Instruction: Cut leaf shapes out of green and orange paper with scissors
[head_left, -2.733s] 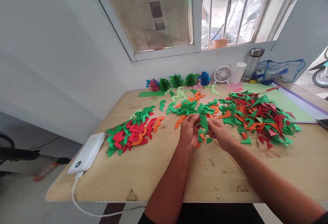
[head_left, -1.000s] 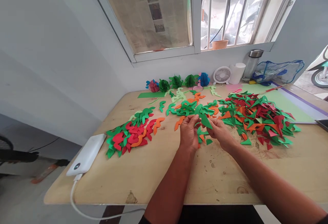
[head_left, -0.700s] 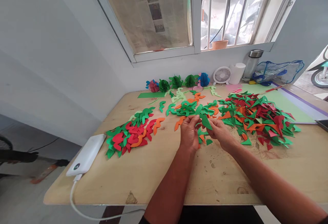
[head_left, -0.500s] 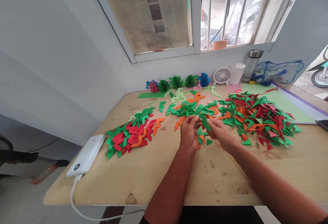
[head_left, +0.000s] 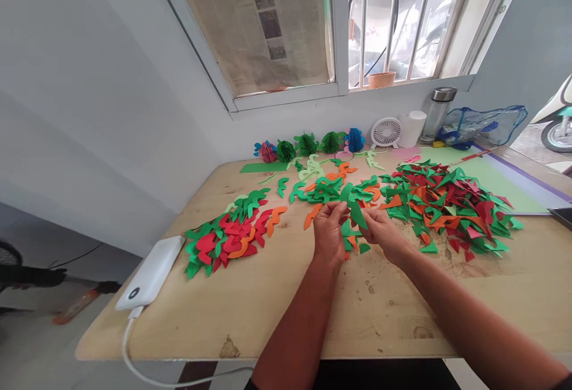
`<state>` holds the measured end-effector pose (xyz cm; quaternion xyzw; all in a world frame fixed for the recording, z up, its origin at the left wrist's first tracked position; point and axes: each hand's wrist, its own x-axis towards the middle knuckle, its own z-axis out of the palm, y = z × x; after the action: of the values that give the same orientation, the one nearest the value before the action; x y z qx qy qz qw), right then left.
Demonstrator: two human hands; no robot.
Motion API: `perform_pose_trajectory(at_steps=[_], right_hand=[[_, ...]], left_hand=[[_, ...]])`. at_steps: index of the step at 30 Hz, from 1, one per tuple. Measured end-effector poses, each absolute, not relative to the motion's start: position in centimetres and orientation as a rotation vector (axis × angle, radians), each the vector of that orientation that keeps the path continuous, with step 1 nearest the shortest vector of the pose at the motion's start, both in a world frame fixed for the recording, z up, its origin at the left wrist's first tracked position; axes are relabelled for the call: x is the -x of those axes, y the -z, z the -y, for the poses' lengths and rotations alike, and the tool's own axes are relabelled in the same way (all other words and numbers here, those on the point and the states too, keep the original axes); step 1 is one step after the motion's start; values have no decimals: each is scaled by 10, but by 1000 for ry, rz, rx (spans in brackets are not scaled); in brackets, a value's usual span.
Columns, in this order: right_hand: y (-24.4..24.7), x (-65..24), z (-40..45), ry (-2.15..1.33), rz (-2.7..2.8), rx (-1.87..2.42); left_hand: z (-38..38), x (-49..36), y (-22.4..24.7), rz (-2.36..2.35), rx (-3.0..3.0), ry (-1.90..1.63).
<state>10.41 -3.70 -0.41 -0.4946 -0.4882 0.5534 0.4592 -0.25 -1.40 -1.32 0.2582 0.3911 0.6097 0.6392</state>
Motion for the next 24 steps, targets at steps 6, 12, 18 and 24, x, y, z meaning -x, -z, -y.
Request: perform_pose_trajectory(at_steps=[6,12,18,24], right_hand=[[12,-105,35,-1313,1173,1224],[19,-106,33,-1315,1149,1168],[14,-103,35,-1321,1163,1169],[15,-104,35,-1325,1166,1154]], left_hand=[[16,-1,16,-898,-598,-1362],[17,-4,21,-899,-564,-1348],[17,-4,16,-864,-529,-1437],[16,-4,16,-849,-505,-1465]])
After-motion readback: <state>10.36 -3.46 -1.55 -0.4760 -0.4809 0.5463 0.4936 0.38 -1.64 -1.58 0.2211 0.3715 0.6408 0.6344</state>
